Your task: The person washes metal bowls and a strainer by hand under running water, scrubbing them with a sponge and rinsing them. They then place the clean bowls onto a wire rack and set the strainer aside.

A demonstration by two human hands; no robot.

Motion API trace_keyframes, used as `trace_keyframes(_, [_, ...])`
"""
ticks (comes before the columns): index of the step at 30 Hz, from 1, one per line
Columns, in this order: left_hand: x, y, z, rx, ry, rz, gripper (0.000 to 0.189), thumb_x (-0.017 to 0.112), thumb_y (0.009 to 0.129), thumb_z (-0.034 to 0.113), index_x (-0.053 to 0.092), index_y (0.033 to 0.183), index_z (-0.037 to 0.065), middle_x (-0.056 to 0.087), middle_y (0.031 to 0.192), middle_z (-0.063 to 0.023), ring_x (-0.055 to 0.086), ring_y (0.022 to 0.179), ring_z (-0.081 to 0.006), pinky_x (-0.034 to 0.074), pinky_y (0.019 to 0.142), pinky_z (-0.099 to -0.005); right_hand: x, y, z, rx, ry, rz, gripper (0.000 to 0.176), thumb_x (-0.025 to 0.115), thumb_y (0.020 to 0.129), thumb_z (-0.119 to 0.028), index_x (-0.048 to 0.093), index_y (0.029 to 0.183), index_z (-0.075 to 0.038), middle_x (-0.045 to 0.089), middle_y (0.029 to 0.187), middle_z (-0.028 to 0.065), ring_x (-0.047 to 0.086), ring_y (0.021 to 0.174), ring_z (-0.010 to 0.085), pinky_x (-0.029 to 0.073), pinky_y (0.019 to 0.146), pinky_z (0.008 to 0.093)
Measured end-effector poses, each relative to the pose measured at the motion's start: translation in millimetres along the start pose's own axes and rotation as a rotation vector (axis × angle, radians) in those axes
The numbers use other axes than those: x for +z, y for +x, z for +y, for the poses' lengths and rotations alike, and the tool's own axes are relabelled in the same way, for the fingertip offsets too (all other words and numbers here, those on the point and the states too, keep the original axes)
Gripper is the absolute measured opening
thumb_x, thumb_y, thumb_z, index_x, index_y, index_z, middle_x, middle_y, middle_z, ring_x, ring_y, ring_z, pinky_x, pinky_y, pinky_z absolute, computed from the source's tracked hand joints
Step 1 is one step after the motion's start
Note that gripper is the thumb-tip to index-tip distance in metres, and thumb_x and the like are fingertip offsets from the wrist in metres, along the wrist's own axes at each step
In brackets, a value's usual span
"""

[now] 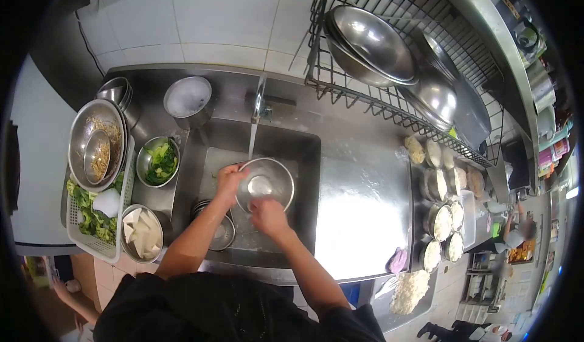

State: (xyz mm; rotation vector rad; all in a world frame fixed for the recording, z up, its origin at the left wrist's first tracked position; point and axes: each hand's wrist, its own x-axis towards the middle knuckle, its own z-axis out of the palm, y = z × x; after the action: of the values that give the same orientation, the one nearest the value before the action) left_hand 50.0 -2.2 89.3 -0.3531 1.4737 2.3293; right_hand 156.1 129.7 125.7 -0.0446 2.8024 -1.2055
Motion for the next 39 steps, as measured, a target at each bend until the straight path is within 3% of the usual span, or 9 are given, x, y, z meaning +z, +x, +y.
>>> trace_keyframes(4, [-40.0,8.6,-57.1,-0.411,-0.472,0.464,0.003,0.061,0.093,0.006,0.062,0.093,0.003,0.067,0.093,-0.0095,0.064,0.070,-0.0188,0.055,0.061,-0.0348,-7.4,-35.3,-1.8,-0.185,-0.057,0.532,0.026,0.063,0.076,0.005,0.070,0.099,-0.004,0.067,0.115,0.0178,0.062,0.107,0.0395,0.051,0.089,0.0468])
trace_keyframes(10, [-26.7,-60.1,-117.4,-0.714,-0.352,-0.030,0.021,0.057,0.094,0.008,0.059,0.114,0.005,0.063,0.082,-0.0063,0.061,0.063,-0.0202,0.053,0.052,-0.0310,-2.8,1.9,-13.9,-0.285,-0.238,0.701,0.035,0.057,0.097,-0.011,0.064,0.131,-0.005,0.064,0.124,0.0228,0.060,0.116,0.0398,0.046,0.102,0.0485])
trace_keyframes(14, [-61.2,-70.7,-85.5,-0.566,0.284,-0.255,0.027,0.058,0.098,0.019,0.060,0.123,0.008,0.067,0.082,-0.0084,0.061,0.064,-0.0198,0.050,0.053,-0.0320,-32.8,29.2,6.9,0.567,1.122,0.147,0.041,0.048,0.105,-0.030,0.066,0.122,0.004,0.070,0.109,0.0121,0.069,0.094,0.0237,0.055,0.088,0.0387])
trace_keyframes(15, [-63.9,-64.3,-111.1,-0.064,0.282,-0.306,0.029,0.059,0.098,0.022,0.062,0.123,0.007,0.070,0.085,-0.0129,0.064,0.067,-0.0250,0.052,0.060,-0.0376,0.6,23.9,27.7,0.709,1.263,0.130,0.039,0.049,0.105,-0.028,0.066,0.121,0.002,0.070,0.108,0.0121,0.069,0.093,0.0235,0.056,0.085,0.0390])
trace_keyframes(18, [-92.0,-57.4,-121.1,0.528,0.677,-0.193,0.036,0.060,0.098,0.034,0.066,0.114,0.002,0.072,0.094,-0.0252,0.069,0.081,-0.0412,0.053,0.079,-0.0497,98.3,-1.3,68.4,0.699,1.291,0.263,0.032,0.049,0.102,-0.024,0.065,0.118,-0.001,0.069,0.106,0.0109,0.069,0.091,0.0244,0.057,0.078,0.0412])
trace_keyframes(20, [-115.7,-63.4,-100.4,0.043,1.238,0.282,0.043,0.061,0.096,0.042,0.066,0.109,0.002,0.070,0.095,-0.0280,0.067,0.088,-0.0449,0.054,0.078,-0.0493,111.2,-6.4,53.6,0.838,0.900,0.283,0.031,0.055,0.099,-0.023,0.063,0.119,0.000,0.068,0.105,0.0088,0.068,0.090,0.0235,0.055,0.076,0.0413])
trace_keyframes(22, [-160.5,-64.5,-80.5,-0.183,1.361,0.258,0.041,0.067,0.092,0.039,0.063,0.115,0.005,0.071,0.103,-0.0243,0.066,0.100,-0.0413,0.051,0.087,-0.0519,115.5,-12.3,58.7,0.948,1.235,0.198,0.033,0.059,0.098,-0.027,0.065,0.117,0.000,0.068,0.101,0.0082,0.067,0.087,0.0222,0.054,0.076,0.0410])
trace_keyframes(29, [-140.7,-46.0,-97.5,0.303,1.588,0.271,0.051,0.074,0.084,0.019,0.055,0.130,0.010,0.057,0.121,-0.0178,0.057,0.115,-0.0374,0.041,0.097,-0.0580,68.9,-5.1,95.0,0.949,1.180,0.280,0.031,0.056,0.101,-0.032,0.068,0.106,-0.003,0.070,0.094,0.0104,0.070,0.082,0.0228,0.057,0.074,0.0408])
trace_keyframes(39, [-136.1,156.5,-194.7,-0.270,1.241,0.323,0.028,0.064,0.086,0.017,0.068,0.110,0.004,0.069,0.110,-0.0203,0.068,0.105,-0.0392,0.054,0.091,-0.0497,32.9,7.3,64.6,0.827,0.998,0.125,0.031,0.058,0.102,-0.035,0.054,0.121,-0.010,0.065,0.101,0.0081,0.066,0.086,0.0204,0.058,0.063,0.0367])
